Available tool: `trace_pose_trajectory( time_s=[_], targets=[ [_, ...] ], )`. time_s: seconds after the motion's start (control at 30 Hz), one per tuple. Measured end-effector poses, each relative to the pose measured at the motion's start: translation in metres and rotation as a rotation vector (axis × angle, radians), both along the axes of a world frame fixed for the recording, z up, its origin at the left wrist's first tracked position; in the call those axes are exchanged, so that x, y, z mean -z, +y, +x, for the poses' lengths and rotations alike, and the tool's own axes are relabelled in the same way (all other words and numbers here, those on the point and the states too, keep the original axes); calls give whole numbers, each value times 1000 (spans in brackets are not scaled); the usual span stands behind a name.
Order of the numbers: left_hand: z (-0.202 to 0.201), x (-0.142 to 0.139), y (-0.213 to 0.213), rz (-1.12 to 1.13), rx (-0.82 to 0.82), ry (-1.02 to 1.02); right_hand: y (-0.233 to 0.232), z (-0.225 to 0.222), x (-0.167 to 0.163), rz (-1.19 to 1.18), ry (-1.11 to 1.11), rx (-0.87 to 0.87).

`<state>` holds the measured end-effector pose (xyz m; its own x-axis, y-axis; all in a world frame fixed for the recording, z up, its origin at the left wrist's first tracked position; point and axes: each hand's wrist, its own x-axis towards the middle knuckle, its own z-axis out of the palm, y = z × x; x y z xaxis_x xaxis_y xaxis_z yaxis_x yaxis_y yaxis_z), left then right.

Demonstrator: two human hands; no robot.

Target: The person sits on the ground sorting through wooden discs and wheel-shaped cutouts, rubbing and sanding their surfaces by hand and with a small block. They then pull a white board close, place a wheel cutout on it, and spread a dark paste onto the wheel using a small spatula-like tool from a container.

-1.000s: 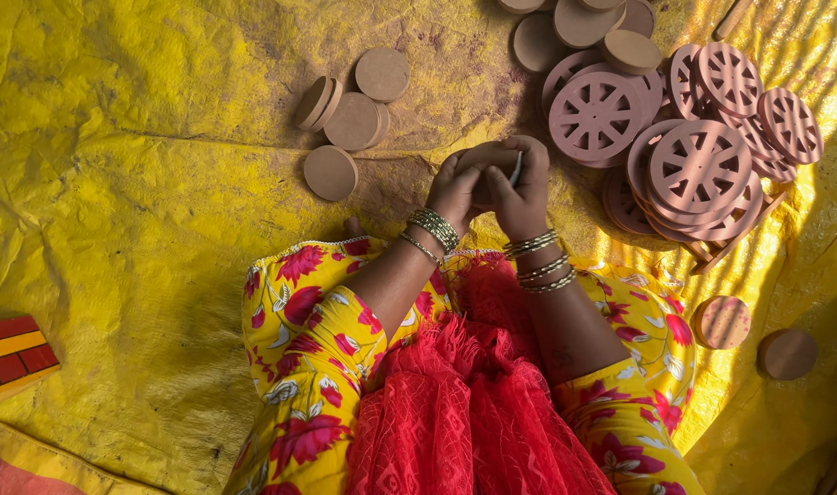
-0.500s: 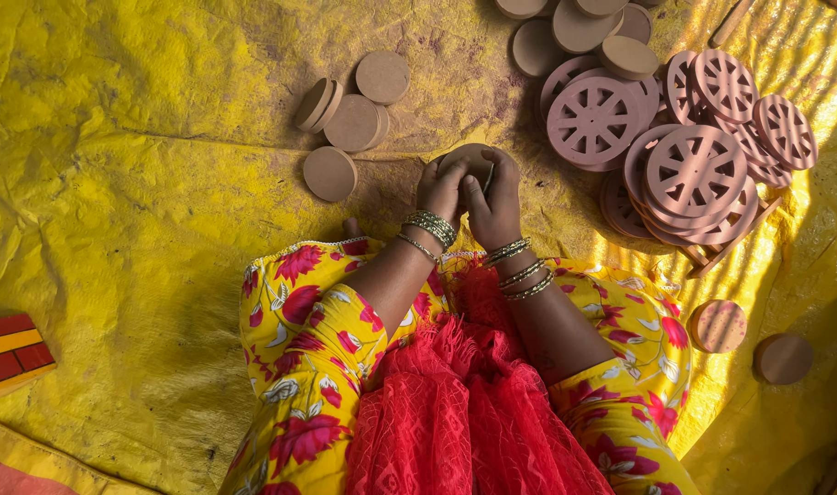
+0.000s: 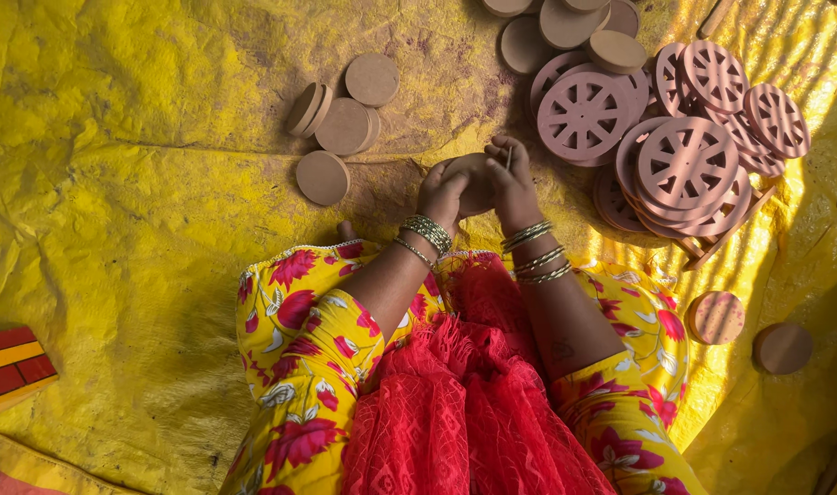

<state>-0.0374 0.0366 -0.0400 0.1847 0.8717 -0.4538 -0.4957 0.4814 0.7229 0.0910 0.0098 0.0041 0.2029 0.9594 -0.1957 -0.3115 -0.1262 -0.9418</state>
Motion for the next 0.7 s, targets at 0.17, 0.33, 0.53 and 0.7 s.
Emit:
trace_pose_trajectory(
  time_s=[0.17,0.33,0.53,0.7],
  targets=[
    [-8,-10,12,-191,-54,50,-12,-39,2,304,-784,134],
    [-14,-32,9,-174,321,-117,-6,5,-11,58,-100,-42],
    [-17,-48,8,-146,384,-164,3,36,-19,-23,345,-128],
    [-6,-44,6,-72,110,-174,0,4,-16,176,-29,104]
  ],
)
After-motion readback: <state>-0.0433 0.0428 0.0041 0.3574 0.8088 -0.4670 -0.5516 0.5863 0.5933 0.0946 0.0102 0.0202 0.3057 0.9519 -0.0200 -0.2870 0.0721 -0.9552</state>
